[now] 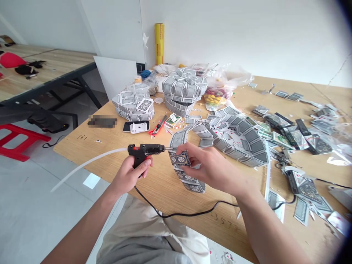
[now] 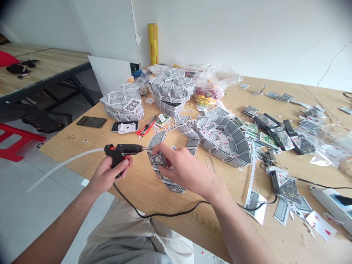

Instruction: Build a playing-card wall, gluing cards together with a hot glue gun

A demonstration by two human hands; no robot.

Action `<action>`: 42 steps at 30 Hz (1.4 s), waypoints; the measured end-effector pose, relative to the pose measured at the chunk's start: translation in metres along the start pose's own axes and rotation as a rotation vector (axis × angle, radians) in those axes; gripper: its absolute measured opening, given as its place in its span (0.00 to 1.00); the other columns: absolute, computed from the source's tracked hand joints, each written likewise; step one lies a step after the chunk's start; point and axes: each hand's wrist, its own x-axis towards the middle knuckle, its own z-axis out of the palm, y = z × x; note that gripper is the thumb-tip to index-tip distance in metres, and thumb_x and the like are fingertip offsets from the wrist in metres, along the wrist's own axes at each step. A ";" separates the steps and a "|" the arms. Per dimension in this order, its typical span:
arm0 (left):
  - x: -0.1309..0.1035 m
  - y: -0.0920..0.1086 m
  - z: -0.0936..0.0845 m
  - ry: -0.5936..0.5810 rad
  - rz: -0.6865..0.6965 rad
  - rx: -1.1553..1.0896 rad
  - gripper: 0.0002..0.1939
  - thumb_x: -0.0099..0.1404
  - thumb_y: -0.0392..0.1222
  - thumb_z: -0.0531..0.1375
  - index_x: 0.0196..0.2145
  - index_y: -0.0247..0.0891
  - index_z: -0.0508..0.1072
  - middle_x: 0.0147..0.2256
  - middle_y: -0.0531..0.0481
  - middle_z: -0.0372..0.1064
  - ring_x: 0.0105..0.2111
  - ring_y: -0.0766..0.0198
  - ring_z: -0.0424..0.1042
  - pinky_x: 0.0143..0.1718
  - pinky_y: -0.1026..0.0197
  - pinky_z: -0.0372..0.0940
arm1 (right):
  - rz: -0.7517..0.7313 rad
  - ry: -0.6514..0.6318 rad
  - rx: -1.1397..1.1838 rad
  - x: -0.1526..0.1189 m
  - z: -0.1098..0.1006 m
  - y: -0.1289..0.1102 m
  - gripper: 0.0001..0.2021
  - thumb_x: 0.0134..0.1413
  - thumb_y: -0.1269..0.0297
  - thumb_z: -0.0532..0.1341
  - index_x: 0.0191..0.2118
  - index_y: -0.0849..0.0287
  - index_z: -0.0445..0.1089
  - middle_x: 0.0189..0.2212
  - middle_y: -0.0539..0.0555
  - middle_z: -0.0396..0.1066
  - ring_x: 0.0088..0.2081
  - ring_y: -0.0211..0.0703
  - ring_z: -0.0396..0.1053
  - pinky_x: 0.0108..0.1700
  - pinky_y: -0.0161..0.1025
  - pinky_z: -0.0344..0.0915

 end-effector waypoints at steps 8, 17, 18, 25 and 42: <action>-0.004 0.007 0.006 0.002 0.000 0.109 0.23 0.72 0.62 0.63 0.37 0.36 0.76 0.26 0.52 0.64 0.24 0.66 0.61 0.25 0.63 0.57 | -0.016 -0.014 0.000 0.000 -0.001 0.000 0.17 0.62 0.72 0.62 0.54 0.53 0.70 0.25 0.44 0.71 0.26 0.38 0.68 0.32 0.35 0.61; -0.005 0.010 0.008 0.023 -0.002 0.120 0.22 0.70 0.62 0.64 0.35 0.38 0.74 0.25 0.52 0.62 0.25 0.65 0.59 0.24 0.64 0.56 | -0.014 0.002 -0.012 0.000 0.000 0.001 0.16 0.61 0.73 0.62 0.54 0.54 0.69 0.24 0.44 0.71 0.25 0.38 0.69 0.32 0.35 0.61; -0.005 0.011 0.008 0.022 0.000 0.136 0.22 0.71 0.62 0.63 0.35 0.38 0.74 0.25 0.52 0.61 0.25 0.65 0.59 0.24 0.64 0.56 | -0.013 0.003 -0.012 0.000 0.001 0.001 0.16 0.62 0.72 0.62 0.54 0.54 0.69 0.24 0.44 0.71 0.25 0.38 0.69 0.32 0.35 0.61; -0.006 0.013 0.007 0.014 -0.007 0.231 0.23 0.73 0.61 0.60 0.33 0.38 0.73 0.24 0.53 0.60 0.25 0.65 0.58 0.25 0.63 0.56 | -0.014 -0.014 0.013 0.000 0.001 0.003 0.15 0.63 0.71 0.62 0.53 0.54 0.68 0.25 0.44 0.71 0.27 0.39 0.70 0.33 0.36 0.62; -0.006 0.014 0.003 0.019 0.009 0.270 0.23 0.73 0.61 0.59 0.30 0.39 0.68 0.23 0.55 0.58 0.24 0.66 0.57 0.25 0.63 0.56 | -0.010 -0.021 0.032 0.000 0.001 0.003 0.17 0.61 0.73 0.63 0.53 0.53 0.67 0.27 0.44 0.73 0.28 0.39 0.71 0.34 0.35 0.63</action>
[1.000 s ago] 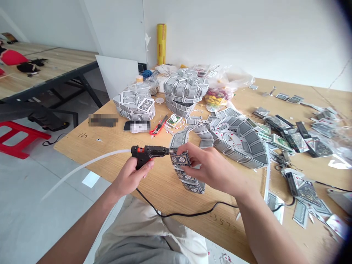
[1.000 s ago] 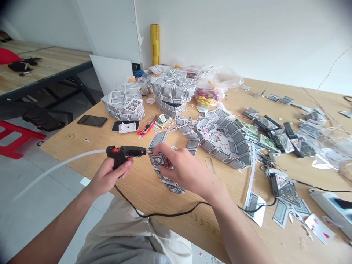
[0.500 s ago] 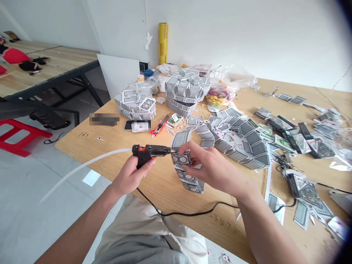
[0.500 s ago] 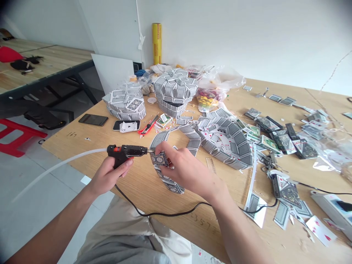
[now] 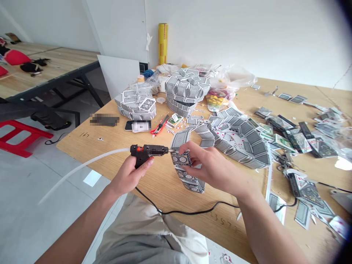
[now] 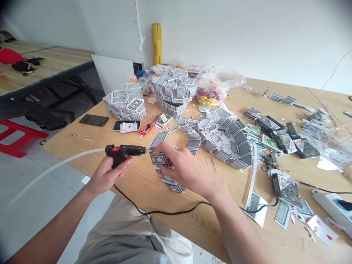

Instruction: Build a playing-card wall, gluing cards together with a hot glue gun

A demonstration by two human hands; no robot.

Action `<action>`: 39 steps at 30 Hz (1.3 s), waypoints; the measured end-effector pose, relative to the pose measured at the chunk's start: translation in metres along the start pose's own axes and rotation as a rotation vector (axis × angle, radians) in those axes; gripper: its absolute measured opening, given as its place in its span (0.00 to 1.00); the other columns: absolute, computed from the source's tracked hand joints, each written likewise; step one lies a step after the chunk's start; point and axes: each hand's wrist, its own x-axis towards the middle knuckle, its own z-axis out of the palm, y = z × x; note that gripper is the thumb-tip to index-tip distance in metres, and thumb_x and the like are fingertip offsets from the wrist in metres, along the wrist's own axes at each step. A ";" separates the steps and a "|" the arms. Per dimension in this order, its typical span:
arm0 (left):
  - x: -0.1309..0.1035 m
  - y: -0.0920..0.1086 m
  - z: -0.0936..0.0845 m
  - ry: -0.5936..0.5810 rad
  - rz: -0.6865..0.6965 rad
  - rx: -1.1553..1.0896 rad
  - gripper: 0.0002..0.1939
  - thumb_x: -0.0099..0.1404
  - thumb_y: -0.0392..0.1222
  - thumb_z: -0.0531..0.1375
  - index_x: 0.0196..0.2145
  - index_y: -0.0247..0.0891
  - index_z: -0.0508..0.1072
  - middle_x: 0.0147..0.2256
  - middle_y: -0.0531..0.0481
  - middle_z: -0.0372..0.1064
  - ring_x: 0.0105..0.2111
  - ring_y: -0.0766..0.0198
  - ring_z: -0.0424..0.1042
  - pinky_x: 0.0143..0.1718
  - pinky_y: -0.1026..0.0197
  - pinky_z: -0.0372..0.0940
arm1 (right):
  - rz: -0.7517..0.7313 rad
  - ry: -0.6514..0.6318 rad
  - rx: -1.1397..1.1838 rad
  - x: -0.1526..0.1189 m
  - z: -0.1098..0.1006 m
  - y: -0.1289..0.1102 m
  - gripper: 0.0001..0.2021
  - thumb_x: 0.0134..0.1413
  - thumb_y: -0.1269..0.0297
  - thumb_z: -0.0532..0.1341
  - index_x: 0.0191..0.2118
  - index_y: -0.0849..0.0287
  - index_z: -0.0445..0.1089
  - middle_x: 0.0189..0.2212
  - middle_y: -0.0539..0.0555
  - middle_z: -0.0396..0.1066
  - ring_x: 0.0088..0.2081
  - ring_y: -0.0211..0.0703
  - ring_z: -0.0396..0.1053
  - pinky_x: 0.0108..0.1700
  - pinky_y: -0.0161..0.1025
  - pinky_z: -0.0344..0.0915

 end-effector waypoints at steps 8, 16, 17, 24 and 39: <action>-0.001 -0.003 -0.005 0.010 0.006 0.040 0.23 0.74 0.60 0.59 0.31 0.39 0.67 0.23 0.55 0.59 0.24 0.66 0.57 0.25 0.63 0.55 | -0.006 -0.006 -0.025 0.000 0.000 0.001 0.17 0.61 0.74 0.63 0.54 0.53 0.66 0.24 0.43 0.69 0.27 0.39 0.69 0.33 0.36 0.61; -0.002 -0.001 -0.013 0.018 -0.004 0.063 0.22 0.74 0.60 0.59 0.32 0.39 0.68 0.23 0.56 0.58 0.24 0.66 0.56 0.25 0.63 0.55 | 0.011 -0.030 -0.020 0.001 0.000 0.000 0.17 0.61 0.74 0.62 0.53 0.53 0.67 0.24 0.44 0.70 0.26 0.40 0.67 0.33 0.36 0.59; -0.002 -0.001 -0.014 0.019 -0.008 0.070 0.22 0.74 0.60 0.59 0.32 0.39 0.68 0.23 0.56 0.58 0.24 0.66 0.56 0.25 0.63 0.55 | 0.012 -0.031 -0.025 0.001 0.000 -0.001 0.17 0.61 0.75 0.62 0.53 0.53 0.67 0.24 0.44 0.69 0.26 0.40 0.67 0.33 0.36 0.59; -0.002 0.000 -0.020 0.040 -0.032 0.139 0.24 0.73 0.63 0.60 0.32 0.38 0.70 0.24 0.54 0.62 0.26 0.65 0.61 0.28 0.62 0.59 | -0.001 -0.030 -0.024 0.001 0.000 0.001 0.16 0.62 0.73 0.63 0.54 0.53 0.67 0.24 0.43 0.68 0.26 0.39 0.67 0.32 0.36 0.58; 0.001 0.005 -0.007 0.028 0.082 0.049 0.23 0.75 0.61 0.59 0.38 0.36 0.75 0.30 0.49 0.70 0.27 0.64 0.66 0.30 0.61 0.62 | -0.006 -0.027 -0.035 0.001 0.000 0.001 0.15 0.63 0.71 0.62 0.54 0.53 0.68 0.24 0.46 0.70 0.27 0.42 0.69 0.32 0.36 0.60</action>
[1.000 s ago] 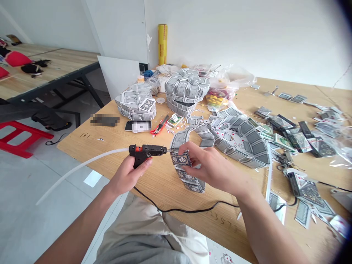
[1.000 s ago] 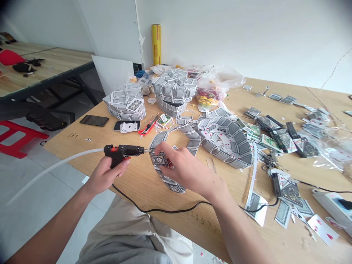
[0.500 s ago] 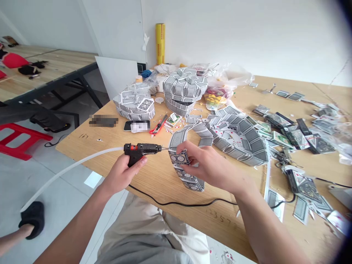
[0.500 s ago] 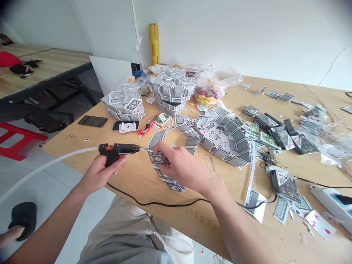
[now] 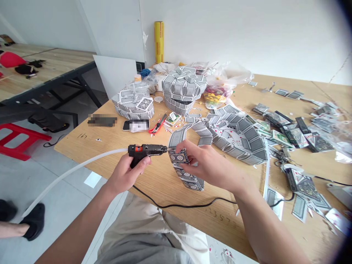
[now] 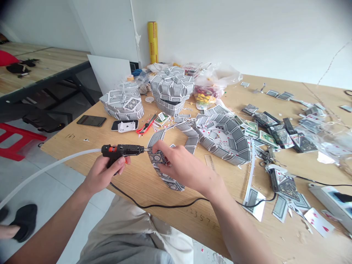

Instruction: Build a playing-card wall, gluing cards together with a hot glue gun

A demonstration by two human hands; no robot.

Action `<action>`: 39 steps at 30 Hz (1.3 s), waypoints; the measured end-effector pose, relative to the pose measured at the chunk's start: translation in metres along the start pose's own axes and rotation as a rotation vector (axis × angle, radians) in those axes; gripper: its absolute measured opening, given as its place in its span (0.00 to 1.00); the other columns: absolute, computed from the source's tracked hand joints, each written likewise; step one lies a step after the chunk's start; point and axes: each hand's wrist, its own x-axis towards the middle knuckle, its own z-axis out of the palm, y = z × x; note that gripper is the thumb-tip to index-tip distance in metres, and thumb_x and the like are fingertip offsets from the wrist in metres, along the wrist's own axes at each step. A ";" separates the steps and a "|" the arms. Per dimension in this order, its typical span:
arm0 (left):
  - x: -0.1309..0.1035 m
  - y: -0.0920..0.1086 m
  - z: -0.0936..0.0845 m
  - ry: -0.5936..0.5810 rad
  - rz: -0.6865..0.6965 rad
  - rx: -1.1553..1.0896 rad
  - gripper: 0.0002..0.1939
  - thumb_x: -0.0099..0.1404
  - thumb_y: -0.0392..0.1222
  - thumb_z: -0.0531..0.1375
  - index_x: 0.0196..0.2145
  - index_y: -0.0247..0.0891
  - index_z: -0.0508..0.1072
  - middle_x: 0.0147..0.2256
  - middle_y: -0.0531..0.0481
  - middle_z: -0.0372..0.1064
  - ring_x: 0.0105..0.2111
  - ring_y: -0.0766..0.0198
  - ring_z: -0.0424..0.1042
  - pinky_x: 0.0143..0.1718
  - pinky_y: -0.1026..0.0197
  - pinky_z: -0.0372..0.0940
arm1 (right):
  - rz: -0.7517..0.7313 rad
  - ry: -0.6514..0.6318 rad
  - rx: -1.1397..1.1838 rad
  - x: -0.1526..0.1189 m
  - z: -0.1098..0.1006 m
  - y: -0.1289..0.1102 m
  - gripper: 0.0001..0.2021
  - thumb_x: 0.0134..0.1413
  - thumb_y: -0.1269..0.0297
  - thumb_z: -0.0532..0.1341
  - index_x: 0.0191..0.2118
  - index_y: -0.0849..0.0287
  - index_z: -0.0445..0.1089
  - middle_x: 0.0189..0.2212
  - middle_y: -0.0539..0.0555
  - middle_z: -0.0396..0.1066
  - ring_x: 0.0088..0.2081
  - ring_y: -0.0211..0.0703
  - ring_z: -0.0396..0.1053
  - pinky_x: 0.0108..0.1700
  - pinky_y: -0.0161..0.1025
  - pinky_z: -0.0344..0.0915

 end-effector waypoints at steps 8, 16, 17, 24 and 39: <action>-0.001 -0.004 -0.002 -0.027 -0.017 0.010 0.25 0.76 0.62 0.56 0.37 0.37 0.76 0.25 0.52 0.66 0.27 0.64 0.65 0.31 0.61 0.61 | 0.003 0.023 0.002 0.000 -0.002 -0.003 0.14 0.63 0.71 0.63 0.52 0.53 0.67 0.25 0.46 0.72 0.27 0.41 0.71 0.33 0.36 0.62; 0.000 -0.004 -0.004 -0.030 -0.025 -0.021 0.24 0.76 0.61 0.56 0.38 0.36 0.76 0.26 0.52 0.66 0.27 0.64 0.65 0.32 0.60 0.59 | 0.001 0.017 0.000 0.000 -0.003 -0.003 0.14 0.63 0.70 0.63 0.53 0.53 0.67 0.25 0.45 0.71 0.26 0.40 0.69 0.33 0.36 0.62; 0.000 -0.003 -0.003 -0.037 -0.026 -0.022 0.24 0.76 0.61 0.56 0.38 0.36 0.76 0.26 0.52 0.66 0.27 0.64 0.65 0.32 0.60 0.59 | 0.001 0.018 0.001 0.000 -0.003 -0.002 0.15 0.63 0.70 0.63 0.53 0.53 0.67 0.25 0.44 0.71 0.26 0.39 0.69 0.33 0.36 0.61; 0.001 0.000 0.000 -0.058 -0.034 -0.056 0.24 0.77 0.61 0.56 0.38 0.36 0.76 0.25 0.53 0.65 0.27 0.64 0.64 0.32 0.60 0.59 | -0.007 0.023 -0.010 -0.001 -0.003 -0.001 0.13 0.64 0.68 0.62 0.53 0.52 0.67 0.23 0.44 0.71 0.25 0.40 0.69 0.32 0.36 0.61; -0.020 -0.015 0.003 0.174 0.004 -0.154 0.20 0.73 0.58 0.62 0.40 0.36 0.79 0.25 0.52 0.66 0.25 0.65 0.63 0.26 0.62 0.59 | 0.011 0.063 0.109 0.004 -0.004 0.005 0.17 0.60 0.68 0.64 0.53 0.55 0.67 0.22 0.42 0.68 0.24 0.37 0.64 0.30 0.37 0.58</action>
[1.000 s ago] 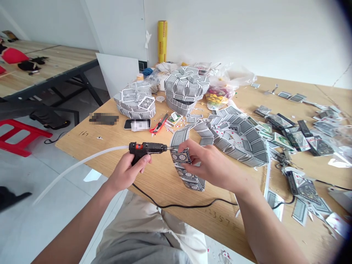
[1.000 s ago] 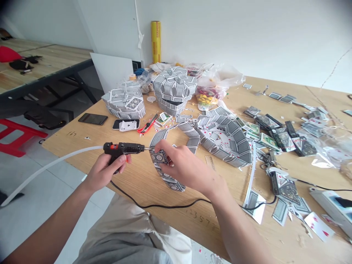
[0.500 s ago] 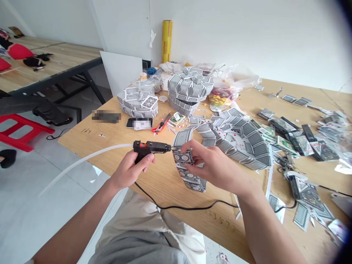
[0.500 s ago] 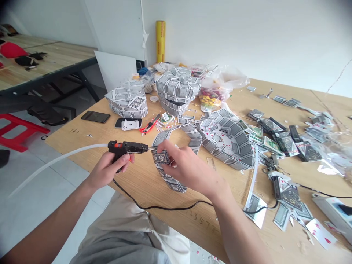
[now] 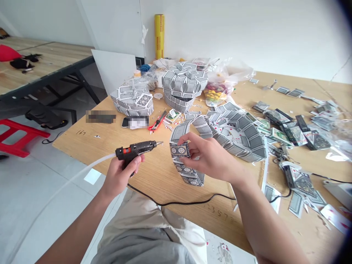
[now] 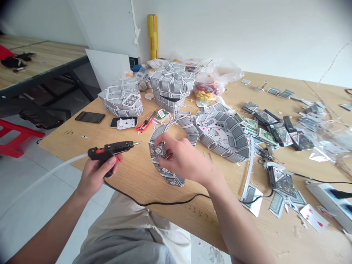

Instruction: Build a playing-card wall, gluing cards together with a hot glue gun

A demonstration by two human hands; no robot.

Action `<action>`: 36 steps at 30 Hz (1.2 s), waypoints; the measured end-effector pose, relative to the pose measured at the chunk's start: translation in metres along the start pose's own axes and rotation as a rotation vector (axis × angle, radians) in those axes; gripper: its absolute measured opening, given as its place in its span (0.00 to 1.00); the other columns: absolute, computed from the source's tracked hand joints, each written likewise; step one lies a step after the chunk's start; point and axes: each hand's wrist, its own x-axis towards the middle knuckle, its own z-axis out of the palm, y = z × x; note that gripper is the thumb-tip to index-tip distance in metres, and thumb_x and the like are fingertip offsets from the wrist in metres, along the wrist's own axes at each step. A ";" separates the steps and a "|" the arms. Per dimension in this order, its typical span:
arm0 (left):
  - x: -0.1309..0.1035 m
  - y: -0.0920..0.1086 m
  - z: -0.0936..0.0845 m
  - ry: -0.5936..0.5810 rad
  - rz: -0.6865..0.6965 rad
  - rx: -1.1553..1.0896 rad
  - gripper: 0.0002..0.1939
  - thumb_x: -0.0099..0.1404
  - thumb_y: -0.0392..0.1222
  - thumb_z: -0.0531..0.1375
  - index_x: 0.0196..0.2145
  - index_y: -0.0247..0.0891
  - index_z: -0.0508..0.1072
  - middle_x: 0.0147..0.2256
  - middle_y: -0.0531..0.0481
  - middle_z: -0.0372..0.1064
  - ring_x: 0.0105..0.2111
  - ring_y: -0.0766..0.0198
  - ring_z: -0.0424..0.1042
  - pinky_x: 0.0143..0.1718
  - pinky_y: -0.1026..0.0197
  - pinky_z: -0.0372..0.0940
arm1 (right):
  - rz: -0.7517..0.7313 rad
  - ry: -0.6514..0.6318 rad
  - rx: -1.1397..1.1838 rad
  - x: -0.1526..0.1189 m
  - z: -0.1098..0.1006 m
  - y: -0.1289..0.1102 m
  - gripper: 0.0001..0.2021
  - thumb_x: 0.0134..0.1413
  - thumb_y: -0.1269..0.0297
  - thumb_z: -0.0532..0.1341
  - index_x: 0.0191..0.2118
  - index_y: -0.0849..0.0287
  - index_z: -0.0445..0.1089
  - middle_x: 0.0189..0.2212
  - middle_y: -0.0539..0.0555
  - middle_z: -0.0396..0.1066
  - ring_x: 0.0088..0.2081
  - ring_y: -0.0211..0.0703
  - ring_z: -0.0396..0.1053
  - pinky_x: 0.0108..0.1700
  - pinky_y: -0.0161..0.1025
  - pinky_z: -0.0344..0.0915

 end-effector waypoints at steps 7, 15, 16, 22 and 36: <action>-0.025 0.003 0.019 -0.077 0.235 0.276 0.09 0.73 0.48 0.61 0.43 0.40 0.75 0.36 0.47 0.73 0.34 0.58 0.71 0.37 0.58 0.67 | 0.025 0.045 0.175 0.002 0.000 0.006 0.17 0.56 0.67 0.66 0.51 0.56 0.67 0.25 0.44 0.72 0.25 0.38 0.67 0.29 0.37 0.60; -0.023 0.013 0.032 -0.111 0.389 0.357 0.05 0.74 0.42 0.60 0.46 0.42 0.73 0.39 0.45 0.75 0.39 0.57 0.75 0.42 0.58 0.68 | 0.075 0.084 0.347 0.006 0.005 0.016 0.18 0.53 0.67 0.68 0.50 0.56 0.68 0.25 0.45 0.72 0.25 0.37 0.67 0.26 0.35 0.60; -0.022 0.013 0.033 -0.113 0.381 0.372 0.05 0.74 0.42 0.60 0.46 0.42 0.73 0.39 0.46 0.75 0.39 0.57 0.75 0.41 0.58 0.68 | 0.079 0.081 0.363 0.007 0.005 0.017 0.18 0.53 0.67 0.68 0.50 0.56 0.68 0.24 0.44 0.71 0.24 0.37 0.66 0.26 0.34 0.59; -0.019 0.017 0.037 -0.126 0.351 0.370 0.03 0.74 0.41 0.60 0.44 0.42 0.72 0.38 0.47 0.74 0.37 0.58 0.73 0.40 0.60 0.66 | 0.090 0.055 0.416 0.008 0.007 0.020 0.19 0.51 0.69 0.67 0.50 0.57 0.68 0.25 0.43 0.70 0.25 0.35 0.65 0.25 0.32 0.60; -0.018 0.007 0.032 -0.153 0.460 0.424 0.03 0.75 0.40 0.58 0.41 0.41 0.69 0.30 0.54 0.69 0.26 0.66 0.67 0.27 0.64 0.60 | 0.090 0.035 0.389 0.007 0.008 0.024 0.19 0.55 0.68 0.68 0.52 0.55 0.68 0.24 0.43 0.69 0.24 0.36 0.64 0.24 0.34 0.55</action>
